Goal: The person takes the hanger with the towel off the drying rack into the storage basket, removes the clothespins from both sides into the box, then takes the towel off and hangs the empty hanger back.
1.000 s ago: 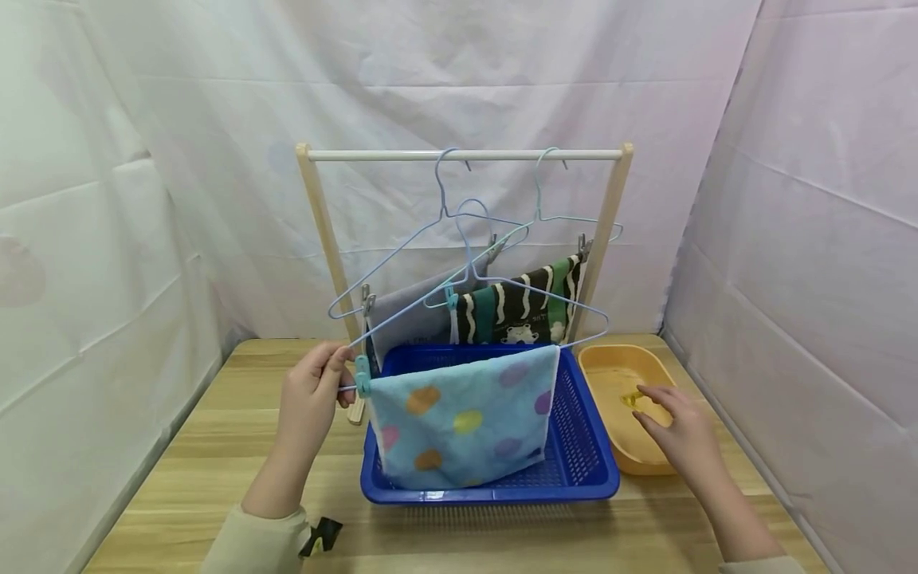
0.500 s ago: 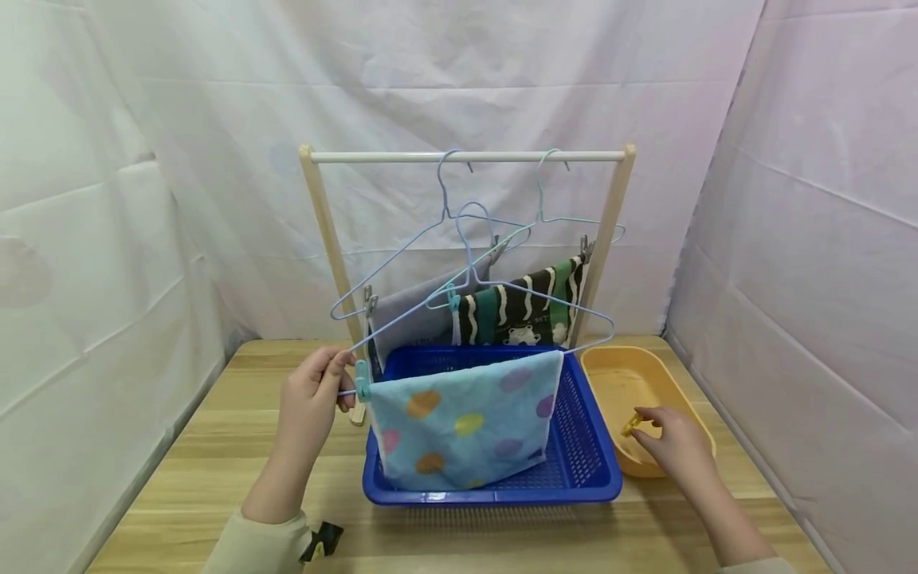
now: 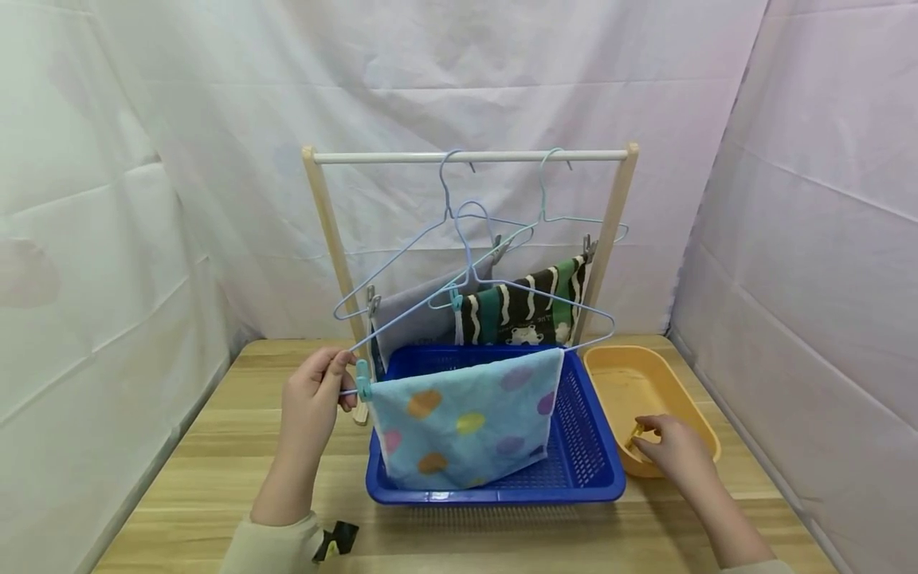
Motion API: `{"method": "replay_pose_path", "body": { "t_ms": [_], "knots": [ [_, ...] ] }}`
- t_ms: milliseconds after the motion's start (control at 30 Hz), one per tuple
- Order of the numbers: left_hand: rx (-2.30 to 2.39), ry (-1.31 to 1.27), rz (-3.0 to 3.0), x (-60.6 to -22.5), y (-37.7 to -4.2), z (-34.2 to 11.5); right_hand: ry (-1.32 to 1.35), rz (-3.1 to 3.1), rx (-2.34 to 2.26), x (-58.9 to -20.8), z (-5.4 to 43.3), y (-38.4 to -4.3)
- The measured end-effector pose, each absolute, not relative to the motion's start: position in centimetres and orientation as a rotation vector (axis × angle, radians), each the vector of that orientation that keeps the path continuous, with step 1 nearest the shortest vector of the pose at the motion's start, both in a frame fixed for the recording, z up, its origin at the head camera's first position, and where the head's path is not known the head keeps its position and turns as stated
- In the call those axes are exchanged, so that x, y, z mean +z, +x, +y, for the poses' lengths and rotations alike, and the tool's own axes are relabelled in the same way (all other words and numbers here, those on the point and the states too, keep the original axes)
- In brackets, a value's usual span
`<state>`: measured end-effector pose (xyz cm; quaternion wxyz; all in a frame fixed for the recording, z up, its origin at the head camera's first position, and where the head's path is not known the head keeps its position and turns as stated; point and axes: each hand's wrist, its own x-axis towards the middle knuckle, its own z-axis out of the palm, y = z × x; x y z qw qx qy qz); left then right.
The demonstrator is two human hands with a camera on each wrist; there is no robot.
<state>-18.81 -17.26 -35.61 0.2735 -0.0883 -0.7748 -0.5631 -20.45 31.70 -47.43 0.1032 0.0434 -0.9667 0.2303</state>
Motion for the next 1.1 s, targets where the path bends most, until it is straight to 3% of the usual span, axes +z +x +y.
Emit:
{"method": "replay_pose_path", "body": {
  "t_ms": [700,1100],
  "knots": [
    [-1.682,-0.058,-2.042,-35.3,-16.4,-14.5,0.146,-2.898,0.74,-48.2,31.4,-20.8],
    [-1.377,-0.285,-1.983,-35.3,-16.4,-14.2,0.135,-2.952,0.751,-48.4,31.5,-21.5]
  ]
}}
